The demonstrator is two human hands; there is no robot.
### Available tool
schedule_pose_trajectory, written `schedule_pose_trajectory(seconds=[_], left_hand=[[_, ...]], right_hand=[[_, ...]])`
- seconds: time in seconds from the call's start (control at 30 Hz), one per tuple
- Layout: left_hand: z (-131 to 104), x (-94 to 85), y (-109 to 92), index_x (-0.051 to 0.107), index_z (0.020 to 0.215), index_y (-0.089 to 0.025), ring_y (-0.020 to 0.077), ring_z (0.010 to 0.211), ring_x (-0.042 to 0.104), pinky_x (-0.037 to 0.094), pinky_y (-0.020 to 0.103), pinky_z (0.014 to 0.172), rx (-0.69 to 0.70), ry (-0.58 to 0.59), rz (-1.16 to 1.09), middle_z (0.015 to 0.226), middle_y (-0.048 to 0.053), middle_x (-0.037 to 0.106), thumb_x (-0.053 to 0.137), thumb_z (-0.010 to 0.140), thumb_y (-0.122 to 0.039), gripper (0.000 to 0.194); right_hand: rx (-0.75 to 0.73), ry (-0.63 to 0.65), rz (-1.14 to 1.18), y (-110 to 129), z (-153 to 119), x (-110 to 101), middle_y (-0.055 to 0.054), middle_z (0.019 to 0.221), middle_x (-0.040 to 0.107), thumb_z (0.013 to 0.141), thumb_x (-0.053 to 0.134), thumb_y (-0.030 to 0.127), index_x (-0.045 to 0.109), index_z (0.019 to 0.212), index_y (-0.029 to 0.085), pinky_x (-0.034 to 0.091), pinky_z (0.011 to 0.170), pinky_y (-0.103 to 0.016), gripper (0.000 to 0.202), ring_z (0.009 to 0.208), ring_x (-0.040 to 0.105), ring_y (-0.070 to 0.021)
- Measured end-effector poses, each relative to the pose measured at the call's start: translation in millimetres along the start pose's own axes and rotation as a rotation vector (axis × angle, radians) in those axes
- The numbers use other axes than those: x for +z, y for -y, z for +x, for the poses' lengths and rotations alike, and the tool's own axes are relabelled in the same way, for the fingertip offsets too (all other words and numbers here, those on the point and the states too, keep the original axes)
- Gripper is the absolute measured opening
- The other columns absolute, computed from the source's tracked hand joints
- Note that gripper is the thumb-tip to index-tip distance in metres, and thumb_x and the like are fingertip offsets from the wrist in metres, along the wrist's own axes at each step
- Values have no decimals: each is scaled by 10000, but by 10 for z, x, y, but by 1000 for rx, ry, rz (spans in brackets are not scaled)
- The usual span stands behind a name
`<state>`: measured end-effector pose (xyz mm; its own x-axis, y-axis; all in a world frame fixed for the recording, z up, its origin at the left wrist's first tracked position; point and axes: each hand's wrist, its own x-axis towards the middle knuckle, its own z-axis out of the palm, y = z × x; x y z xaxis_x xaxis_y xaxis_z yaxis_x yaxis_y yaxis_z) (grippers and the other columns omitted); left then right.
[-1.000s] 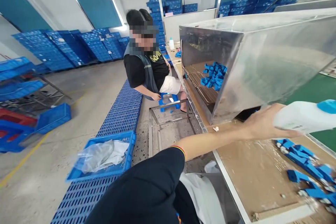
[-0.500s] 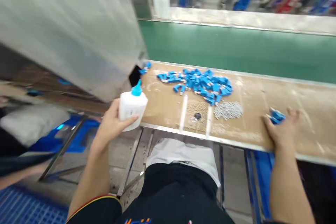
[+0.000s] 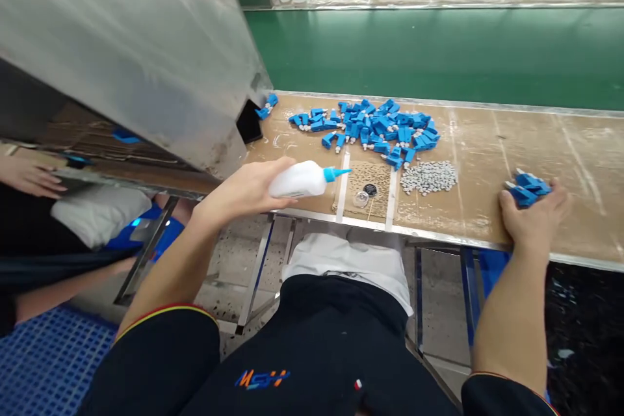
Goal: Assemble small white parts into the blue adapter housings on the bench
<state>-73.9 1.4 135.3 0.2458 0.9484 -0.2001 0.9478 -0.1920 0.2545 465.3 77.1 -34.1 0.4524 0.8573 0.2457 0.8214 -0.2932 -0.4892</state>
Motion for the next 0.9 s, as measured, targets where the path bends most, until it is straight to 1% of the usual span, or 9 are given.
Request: schedule_pose_trajectory(seconds=[0.1,0.17,0.27,0.4,0.47,0.57,0.67,0.8,0.9], left_hand=[[101,-31,-122,582,1360,-223,278,1013,720,500,326,818,82,58,194,1184,107,760,622,876,-426,526],[157,-41,-200,577,1360,-221,260,987,720,481,307,795,129,73,313,1162,105,762,633,884,-369,502],[231,-53,-329,571,1363,-222,245,941,717,461,303,776,170,89,461,1123,102,759,660,891,-318,490],[321,-79,-495,549,1409,-230,255,940,717,453,326,799,178,148,597,1182,127,743,710,889,-276,546],[356,-89,-539,550,1413,-238,263,970,716,451,338,831,186,145,627,1183,127,742,720,886,-250,554],[388,-89,-547,568,1388,-252,267,1004,710,444,351,877,207,91,601,1147,106,741,720,889,-237,522],[401,-71,-540,578,1382,-263,273,1028,698,436,367,897,229,61,558,1144,101,729,708,904,-271,495],[399,-54,-570,569,1406,-285,288,1059,678,427,390,903,232,70,557,1142,103,716,684,919,-299,501],[390,-58,-598,555,1425,-296,295,1072,667,418,402,911,228,66,545,1141,106,710,669,928,-303,510]], right_hand=[[-6,1,14,-13,19,11,-302,1478,365,639,657,669,305,1483,48,184,1239,-696,1106,1415,289,-498],[-14,-8,27,-40,33,29,-291,1492,352,627,664,670,304,1489,71,176,1233,-722,1110,1424,271,-511],[-13,-21,32,-97,60,68,-271,1517,331,653,655,654,302,1503,122,167,1218,-763,1063,1454,229,-521],[-4,-11,25,-92,69,69,-286,1529,315,668,645,649,292,1512,102,149,1234,-754,1067,1454,247,-517],[5,-5,19,-44,54,40,-302,1531,319,657,652,656,298,1509,79,157,1247,-727,1089,1450,264,-510],[18,6,18,28,25,-5,-324,1531,318,621,671,676,306,1499,35,178,1259,-688,1146,1453,262,-504],[14,3,24,42,13,-10,-321,1500,341,577,696,694,321,1492,45,189,1248,-696,1183,1431,283,-507],[-1,-37,37,-59,35,47,-305,1438,393,570,703,691,357,1460,82,198,1229,-717,1132,1384,338,-508],[-7,-50,20,-202,68,101,-296,1435,396,594,707,675,354,1446,101,170,1236,-723,1087,1434,283,-523]])
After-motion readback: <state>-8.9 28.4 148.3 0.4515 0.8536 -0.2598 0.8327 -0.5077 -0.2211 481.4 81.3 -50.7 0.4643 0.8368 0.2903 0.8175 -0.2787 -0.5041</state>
